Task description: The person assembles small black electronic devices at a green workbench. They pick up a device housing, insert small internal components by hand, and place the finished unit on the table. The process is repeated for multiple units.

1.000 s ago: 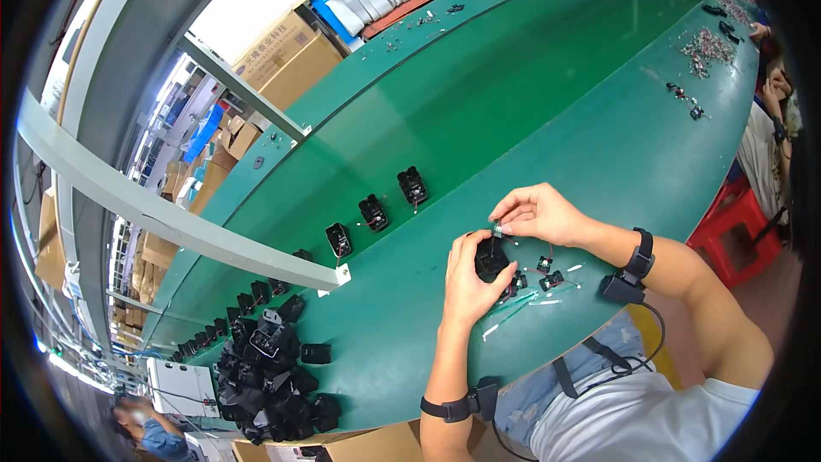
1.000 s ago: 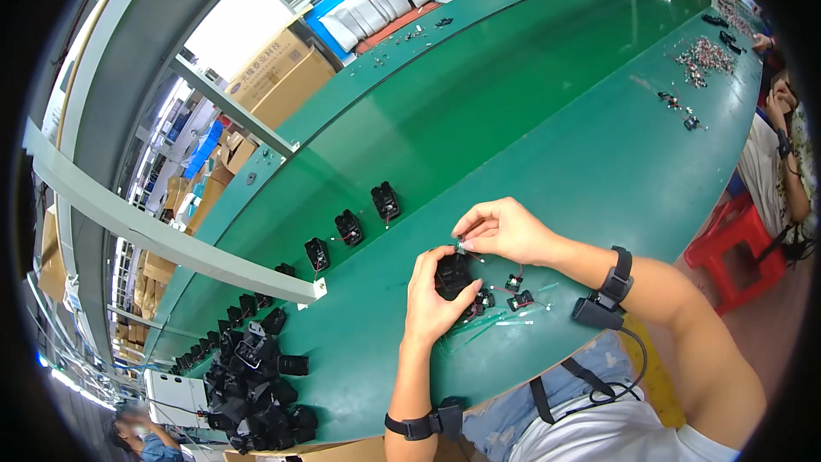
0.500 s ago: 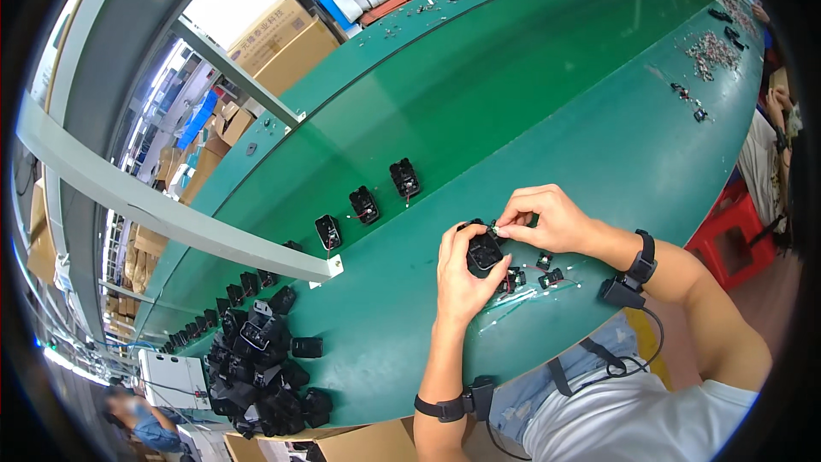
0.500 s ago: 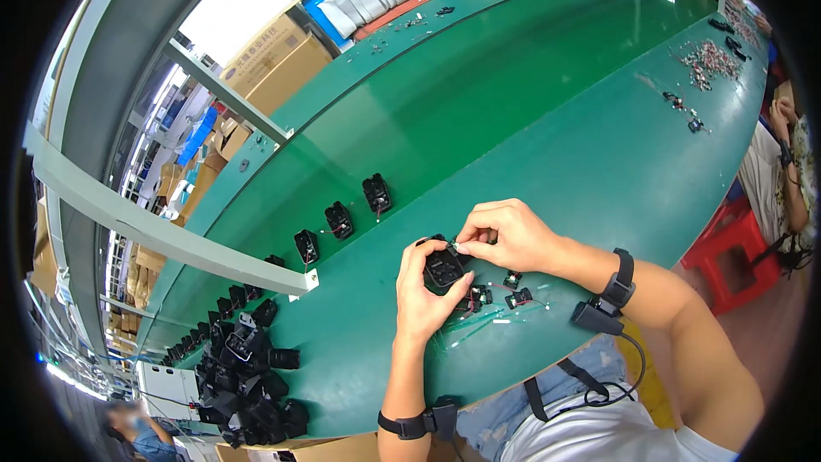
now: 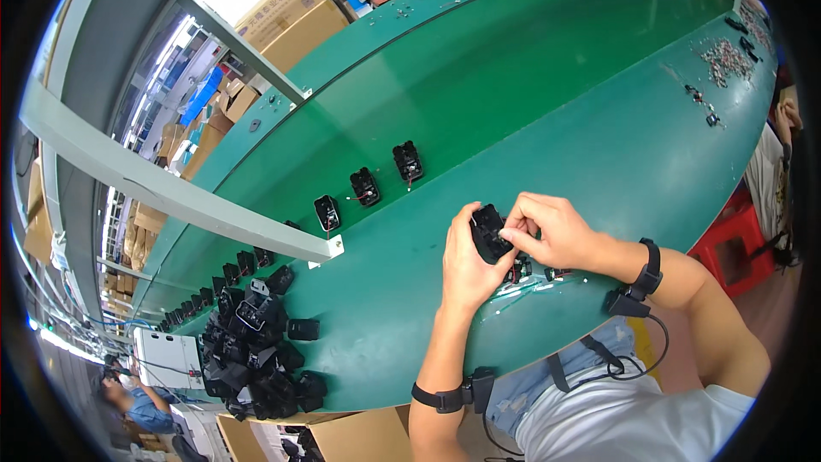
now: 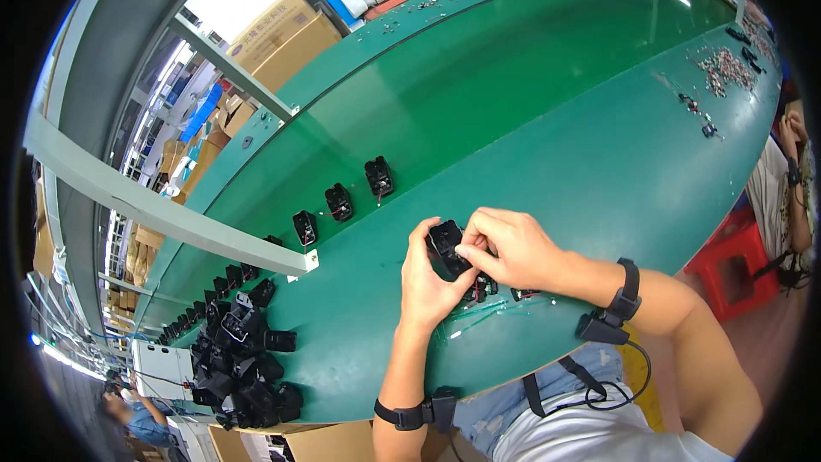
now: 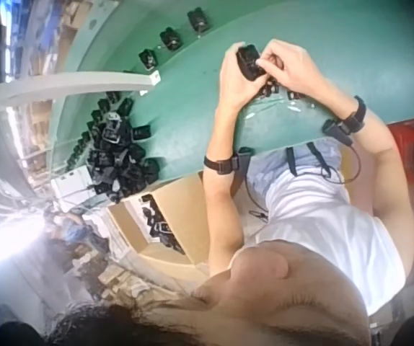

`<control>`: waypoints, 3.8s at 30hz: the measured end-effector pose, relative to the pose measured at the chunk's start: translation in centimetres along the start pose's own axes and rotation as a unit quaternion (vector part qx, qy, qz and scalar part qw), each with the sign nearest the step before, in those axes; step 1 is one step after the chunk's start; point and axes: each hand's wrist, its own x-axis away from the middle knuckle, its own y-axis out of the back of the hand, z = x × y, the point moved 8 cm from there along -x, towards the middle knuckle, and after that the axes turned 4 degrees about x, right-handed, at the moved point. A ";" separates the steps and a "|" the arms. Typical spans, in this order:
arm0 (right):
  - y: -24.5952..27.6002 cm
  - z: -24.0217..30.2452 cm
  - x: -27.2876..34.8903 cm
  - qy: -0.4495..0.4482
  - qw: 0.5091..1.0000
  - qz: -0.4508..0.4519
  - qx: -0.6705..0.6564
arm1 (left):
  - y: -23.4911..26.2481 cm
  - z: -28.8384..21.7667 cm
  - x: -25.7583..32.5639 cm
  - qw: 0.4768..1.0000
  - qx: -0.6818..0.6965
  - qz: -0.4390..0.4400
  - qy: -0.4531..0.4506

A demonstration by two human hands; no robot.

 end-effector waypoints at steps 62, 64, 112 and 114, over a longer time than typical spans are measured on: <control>-3.4 -6.2 2.3 -0.199 0.876 0.138 -0.417 | -0.6 -0.9 1.5 0.990 0.020 0.008 -0.139; -3.3 -6.8 2.1 -0.207 0.872 0.154 -0.417 | -0.4 -1.1 1.3 0.989 0.001 0.009 -0.145; -1.6 -1.2 -2.5 0.119 0.950 0.214 0.194 | 11.7 4.0 3.2 0.988 -0.153 -0.020 0.009; -3.7 -1.6 -2.9 0.143 0.950 0.213 0.180 | 8.8 1.7 1.5 0.984 -0.157 -0.002 0.079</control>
